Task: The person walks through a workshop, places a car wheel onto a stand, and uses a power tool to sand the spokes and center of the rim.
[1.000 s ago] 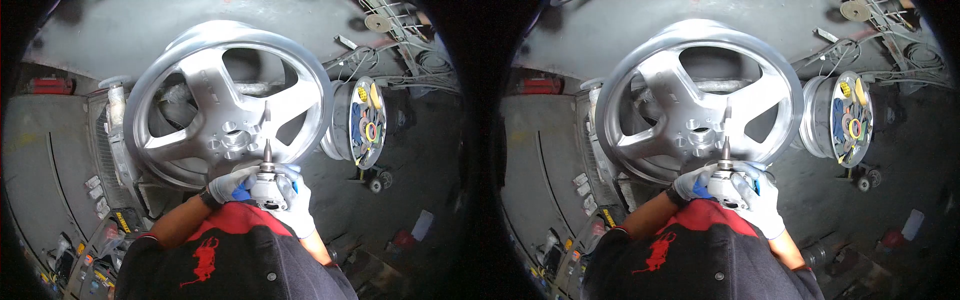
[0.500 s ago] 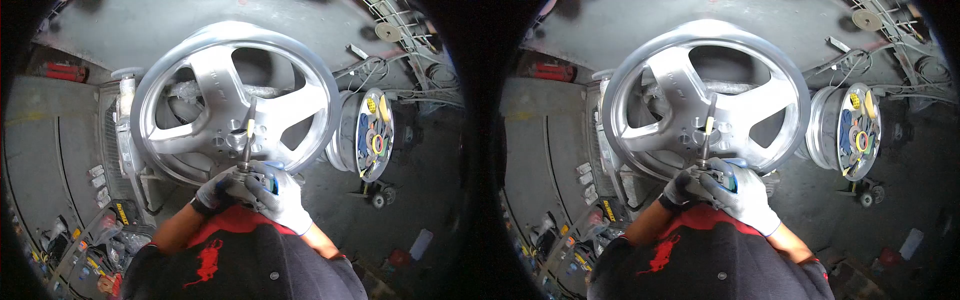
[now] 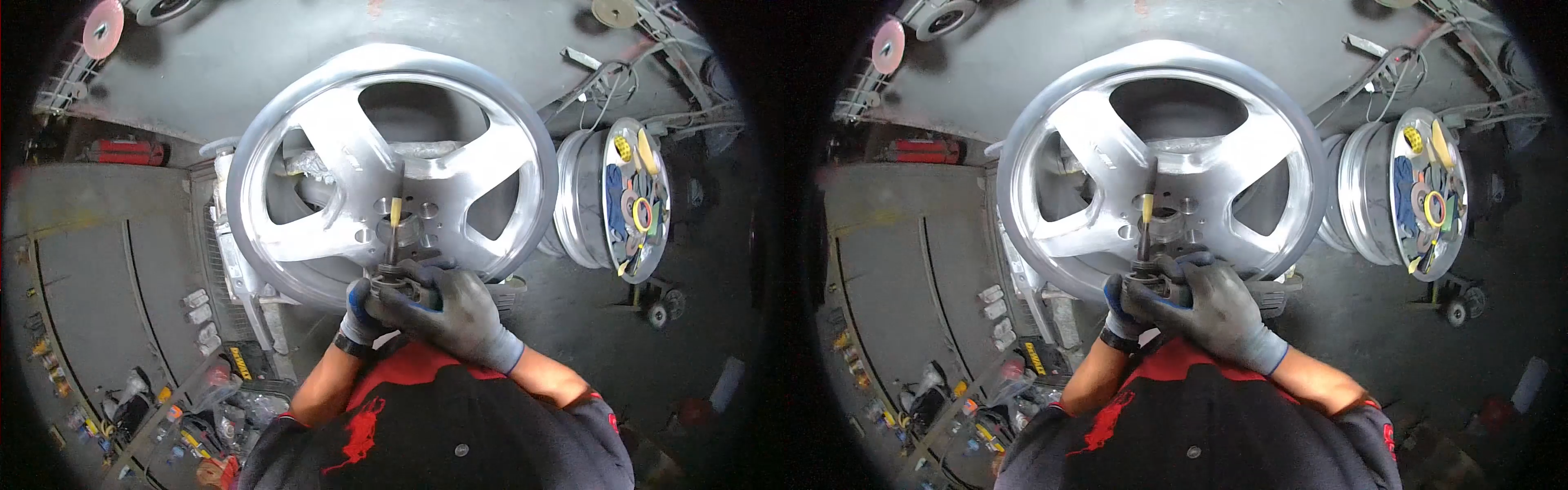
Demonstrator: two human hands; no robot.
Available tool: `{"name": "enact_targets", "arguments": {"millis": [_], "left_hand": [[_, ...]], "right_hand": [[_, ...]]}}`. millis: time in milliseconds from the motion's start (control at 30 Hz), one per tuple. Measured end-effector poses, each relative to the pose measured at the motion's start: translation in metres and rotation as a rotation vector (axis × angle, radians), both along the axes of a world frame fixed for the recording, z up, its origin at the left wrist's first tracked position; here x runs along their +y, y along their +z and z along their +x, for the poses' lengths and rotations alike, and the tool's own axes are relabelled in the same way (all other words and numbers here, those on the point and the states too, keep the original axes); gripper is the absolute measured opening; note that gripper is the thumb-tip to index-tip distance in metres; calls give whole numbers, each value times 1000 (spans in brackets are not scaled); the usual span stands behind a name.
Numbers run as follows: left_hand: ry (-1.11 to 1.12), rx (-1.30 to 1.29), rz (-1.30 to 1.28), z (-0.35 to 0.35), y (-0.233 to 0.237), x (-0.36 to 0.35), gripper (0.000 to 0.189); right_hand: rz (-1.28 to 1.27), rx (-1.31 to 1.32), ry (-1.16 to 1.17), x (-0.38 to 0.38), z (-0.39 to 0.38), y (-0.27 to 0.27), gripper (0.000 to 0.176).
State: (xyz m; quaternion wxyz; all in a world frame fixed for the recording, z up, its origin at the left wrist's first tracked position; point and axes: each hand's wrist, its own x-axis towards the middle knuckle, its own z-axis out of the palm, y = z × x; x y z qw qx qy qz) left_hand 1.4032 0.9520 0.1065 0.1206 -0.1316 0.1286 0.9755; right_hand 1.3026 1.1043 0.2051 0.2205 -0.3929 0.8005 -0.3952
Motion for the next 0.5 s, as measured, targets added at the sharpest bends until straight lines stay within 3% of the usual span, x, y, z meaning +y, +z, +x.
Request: {"name": "enact_targets", "arguments": {"millis": [33, 133, 200, 267, 300, 400, 467, 500], "left_hand": [[-31, -121, -21, -3, 20, -7, 96], [22, -101, 22, 5, -22, 6, 93], [-2, -10, -104, 1, -32, 20, 83], [37, -206, 59, -4, -26, 33, 78], [31, -208, 52, -5, -21, 34, 78], [58, -41, 381, -20, 15, 34, 86], [28, -25, 152, -26, 24, 25, 85], [55, -43, 213, -23, 25, 19, 86]], "right_hand": [[-14, 331, 88, 4, -1, 1, 53], [24, 318, 40, 15, 4, -1, 60], [53, 339, 22, 25, 4, 0, 59], [80, 358, 9, 33, 4, 0, 58], [66, 367, 7, 35, 4, -1, 56], [78, 396, 41, 33, 7, -6, 53], [100, 420, 77, 25, 7, -9, 51], [67, 455, 70, 19, 6, -10, 51]]}}
